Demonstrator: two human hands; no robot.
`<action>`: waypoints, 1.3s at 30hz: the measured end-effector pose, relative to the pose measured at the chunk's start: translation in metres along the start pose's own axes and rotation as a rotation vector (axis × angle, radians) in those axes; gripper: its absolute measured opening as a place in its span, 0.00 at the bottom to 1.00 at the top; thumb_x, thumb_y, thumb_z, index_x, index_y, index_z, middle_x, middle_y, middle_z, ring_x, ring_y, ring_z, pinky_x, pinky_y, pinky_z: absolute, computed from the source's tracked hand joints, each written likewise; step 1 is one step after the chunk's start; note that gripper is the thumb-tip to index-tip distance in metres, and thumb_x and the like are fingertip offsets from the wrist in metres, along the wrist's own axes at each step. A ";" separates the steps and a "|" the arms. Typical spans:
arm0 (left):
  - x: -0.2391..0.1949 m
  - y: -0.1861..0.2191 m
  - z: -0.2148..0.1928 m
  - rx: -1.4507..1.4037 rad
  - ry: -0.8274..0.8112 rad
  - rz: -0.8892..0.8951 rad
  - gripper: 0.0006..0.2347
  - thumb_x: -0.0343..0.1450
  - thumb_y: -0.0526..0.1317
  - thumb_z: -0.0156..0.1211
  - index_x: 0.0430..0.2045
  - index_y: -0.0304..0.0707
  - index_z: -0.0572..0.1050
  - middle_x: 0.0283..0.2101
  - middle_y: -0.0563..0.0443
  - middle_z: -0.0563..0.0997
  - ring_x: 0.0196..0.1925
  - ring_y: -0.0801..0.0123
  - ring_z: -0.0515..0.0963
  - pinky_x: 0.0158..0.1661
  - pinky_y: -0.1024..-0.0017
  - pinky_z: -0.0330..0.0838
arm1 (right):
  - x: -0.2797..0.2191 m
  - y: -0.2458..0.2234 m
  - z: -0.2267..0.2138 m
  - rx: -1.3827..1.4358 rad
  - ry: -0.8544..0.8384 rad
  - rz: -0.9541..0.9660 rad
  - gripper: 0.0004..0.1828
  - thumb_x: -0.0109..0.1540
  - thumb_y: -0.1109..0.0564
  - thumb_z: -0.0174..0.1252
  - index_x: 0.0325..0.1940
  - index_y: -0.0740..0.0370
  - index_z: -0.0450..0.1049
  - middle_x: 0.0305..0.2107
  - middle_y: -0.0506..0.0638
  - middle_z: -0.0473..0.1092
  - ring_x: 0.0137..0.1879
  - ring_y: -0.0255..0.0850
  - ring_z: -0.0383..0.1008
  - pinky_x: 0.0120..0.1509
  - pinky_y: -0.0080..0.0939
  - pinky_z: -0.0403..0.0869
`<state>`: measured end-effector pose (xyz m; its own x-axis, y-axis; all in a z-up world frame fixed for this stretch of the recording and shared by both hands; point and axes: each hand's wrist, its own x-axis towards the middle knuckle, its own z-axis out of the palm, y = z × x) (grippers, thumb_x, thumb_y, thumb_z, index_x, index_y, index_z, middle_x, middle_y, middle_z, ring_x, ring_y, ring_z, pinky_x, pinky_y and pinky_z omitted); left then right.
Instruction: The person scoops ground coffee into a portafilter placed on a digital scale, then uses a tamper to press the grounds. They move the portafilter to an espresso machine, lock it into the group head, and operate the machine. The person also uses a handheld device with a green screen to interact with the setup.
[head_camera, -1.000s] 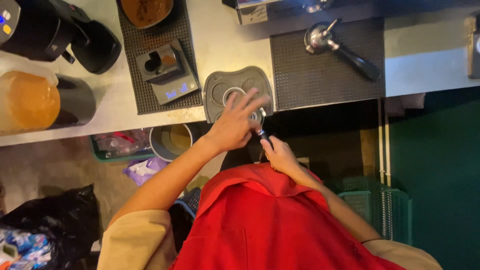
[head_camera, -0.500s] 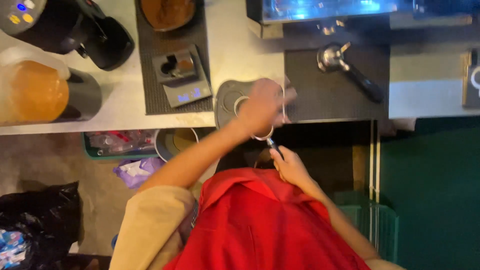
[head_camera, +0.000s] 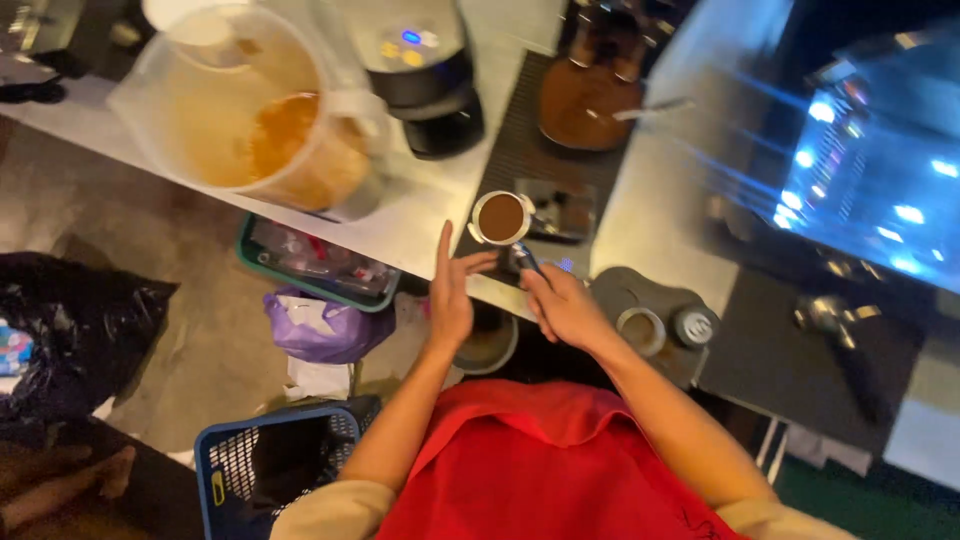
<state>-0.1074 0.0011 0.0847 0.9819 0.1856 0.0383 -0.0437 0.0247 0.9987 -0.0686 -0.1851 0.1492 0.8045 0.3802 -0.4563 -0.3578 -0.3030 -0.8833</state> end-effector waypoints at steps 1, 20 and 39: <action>0.013 -0.004 -0.012 0.000 0.018 0.002 0.32 0.82 0.55 0.32 0.77 0.31 0.39 0.51 0.27 0.83 0.55 0.45 0.83 0.60 0.55 0.71 | 0.028 -0.006 0.015 -0.010 -0.015 -0.003 0.21 0.74 0.50 0.42 0.33 0.62 0.71 0.06 0.52 0.63 0.10 0.43 0.67 0.19 0.37 0.69; 0.067 -0.079 -0.030 1.045 -0.108 0.187 0.24 0.77 0.59 0.52 0.50 0.33 0.76 0.62 0.37 0.72 0.77 0.50 0.59 0.75 0.42 0.37 | 0.206 -0.067 0.080 0.112 0.251 -0.078 0.22 0.74 0.46 0.47 0.36 0.65 0.73 0.11 0.55 0.67 0.11 0.43 0.69 0.16 0.38 0.70; 0.067 -0.077 -0.024 1.075 -0.134 0.120 0.25 0.78 0.58 0.46 0.53 0.35 0.77 0.62 0.33 0.74 0.76 0.50 0.61 0.76 0.45 0.36 | 0.214 -0.054 0.084 0.160 0.262 -0.162 0.20 0.73 0.48 0.48 0.35 0.66 0.72 0.13 0.54 0.68 0.12 0.42 0.69 0.14 0.37 0.70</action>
<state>-0.0431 0.0351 0.0100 0.9970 0.0189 0.0753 -0.0207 -0.8706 0.4916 0.0832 -0.0140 0.0900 0.9439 0.1689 -0.2837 -0.2683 -0.1081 -0.9572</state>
